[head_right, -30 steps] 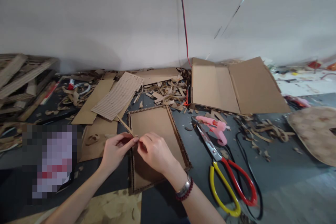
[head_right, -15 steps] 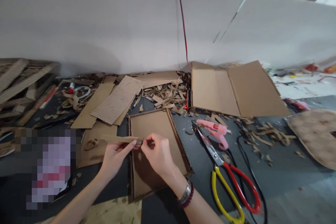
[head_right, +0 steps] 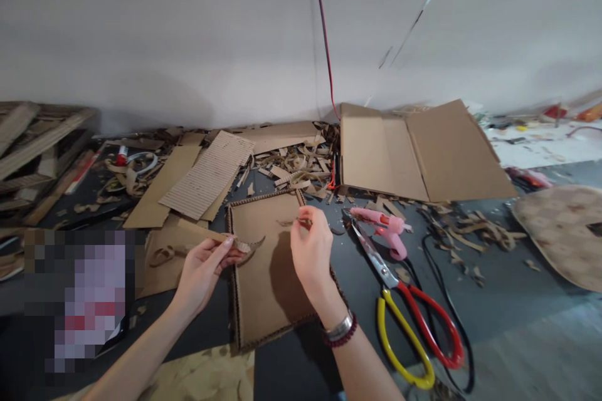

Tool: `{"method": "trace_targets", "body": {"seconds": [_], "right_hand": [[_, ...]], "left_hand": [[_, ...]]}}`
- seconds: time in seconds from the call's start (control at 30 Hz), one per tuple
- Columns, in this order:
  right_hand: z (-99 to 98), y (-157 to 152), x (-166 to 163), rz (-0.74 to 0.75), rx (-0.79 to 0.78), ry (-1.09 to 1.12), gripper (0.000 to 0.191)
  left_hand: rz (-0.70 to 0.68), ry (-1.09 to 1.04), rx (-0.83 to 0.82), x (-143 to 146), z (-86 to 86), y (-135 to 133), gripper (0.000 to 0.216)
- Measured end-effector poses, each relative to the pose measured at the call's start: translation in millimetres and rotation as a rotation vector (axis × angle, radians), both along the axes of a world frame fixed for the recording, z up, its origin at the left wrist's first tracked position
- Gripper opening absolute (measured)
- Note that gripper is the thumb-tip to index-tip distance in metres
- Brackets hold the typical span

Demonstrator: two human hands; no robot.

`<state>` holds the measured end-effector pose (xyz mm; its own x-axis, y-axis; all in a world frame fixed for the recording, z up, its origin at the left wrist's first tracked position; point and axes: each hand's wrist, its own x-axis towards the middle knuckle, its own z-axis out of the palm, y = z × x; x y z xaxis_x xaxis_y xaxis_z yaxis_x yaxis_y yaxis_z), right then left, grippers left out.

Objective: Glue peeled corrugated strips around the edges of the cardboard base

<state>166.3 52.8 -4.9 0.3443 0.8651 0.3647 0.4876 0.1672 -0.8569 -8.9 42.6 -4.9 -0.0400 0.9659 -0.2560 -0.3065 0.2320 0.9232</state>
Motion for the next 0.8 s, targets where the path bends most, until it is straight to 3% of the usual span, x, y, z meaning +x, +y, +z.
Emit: {"method": "trace_targets", "body": {"seconds": [0.27,0.8], "right_hand": [[10.3,-16.6,-19.8,0.598,0.089,-0.137,0.016],[0.0,-18.0,-21.4,0.636,0.177,-0.212,0.014]], "left_hand": [[-0.035,0.022,0.026,0.9,2.9,-0.6,0.029],[-0.129,0.106,0.056,0.8,6.0,-2.0,0.022]]}}
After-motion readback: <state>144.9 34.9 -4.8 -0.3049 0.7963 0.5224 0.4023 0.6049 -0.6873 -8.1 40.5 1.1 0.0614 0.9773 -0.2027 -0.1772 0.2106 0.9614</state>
